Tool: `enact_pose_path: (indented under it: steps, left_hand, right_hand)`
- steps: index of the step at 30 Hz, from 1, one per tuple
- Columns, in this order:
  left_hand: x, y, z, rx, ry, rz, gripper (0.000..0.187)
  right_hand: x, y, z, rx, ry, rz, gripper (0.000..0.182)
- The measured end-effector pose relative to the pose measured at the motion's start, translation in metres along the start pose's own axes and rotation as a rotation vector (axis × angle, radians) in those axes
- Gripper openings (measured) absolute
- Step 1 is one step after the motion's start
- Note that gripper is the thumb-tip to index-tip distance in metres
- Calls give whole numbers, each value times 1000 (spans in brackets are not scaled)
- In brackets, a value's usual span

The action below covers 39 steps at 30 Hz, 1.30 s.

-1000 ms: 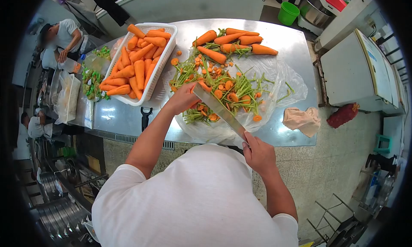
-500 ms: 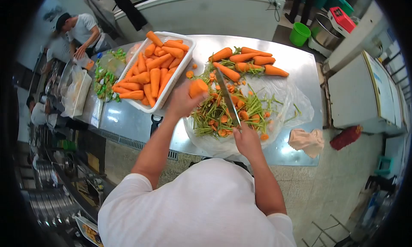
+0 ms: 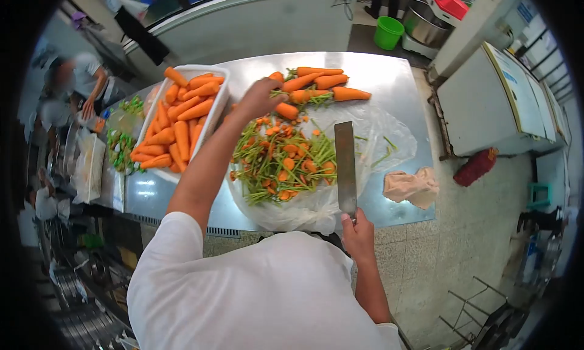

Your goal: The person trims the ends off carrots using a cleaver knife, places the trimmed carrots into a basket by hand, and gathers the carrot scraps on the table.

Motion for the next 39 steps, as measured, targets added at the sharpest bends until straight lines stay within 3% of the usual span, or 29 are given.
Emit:
enact_pose_path:
  steps: [4, 8, 10, 11, 14, 18, 20, 21, 27, 29, 32, 34, 37, 39]
  left_hand:
    - [-96, -68, 52, -94, 32, -157, 43]
    - [-156, -110, 75, -167, -3, -93, 46]
    - [-162, -116, 85, -17, -328, -197, 50]
    - [-173, -118, 81, 70, -307, -233, 55]
    - [-179, -112, 83, 38, -427, -307, 61]
    - [-145, -95, 86, 86, -261, -338, 55]
    - [-112, -75, 87, 65, 161, -290, 51]
    - [-92, -60, 86, 43, 224, -204, 51]
    - [-16, 81, 46, 263, 324, -235, 58]
    - [-3, 126, 40, 465, 416, -295, 58]
    - [12, 172, 33, 499, 360, -280, 57]
    - [18, 193, 24, 515, 350, -212, 55]
    - [26, 209, 25, 512, 383, -139, 60]
    - [32, 213, 27, 543, 465, -192, 62]
  right_hand:
    - [25, 11, 15, -52, -57, 87, 17]
    - [45, 30, 33, -88, -84, 150, 17]
    - [52, 37, 42, -143, -111, 152, 17]
    - [54, 39, 43, -149, -114, 157, 17]
    - [60, 38, 46, -183, -132, 164, 17]
    - [63, 22, 48, -175, -147, 163, 19]
    - [61, 17, 39, -182, -138, 144, 22]
    - [59, 12, 29, -118, -117, 140, 22]
    - [17, -16, 13, 154, 5, 50, 24]
    - [-3, -19, -8, 176, 39, -10, 25]
    - [-22, -11, -39, 194, 93, -90, 23]
    - [-28, -2, -57, 476, 70, -4, 22]
    - [-54, 0, -67, 642, 51, 81, 21]
    - [-74, -17, -70, 554, 242, -57, 22]
Point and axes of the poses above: each hand's wrist, its own y-axis away from the middle knuckle, its own x-axis out of the back of the hand, z = x × y, the point moved 4 cm from there along -y, towards the middle knuckle
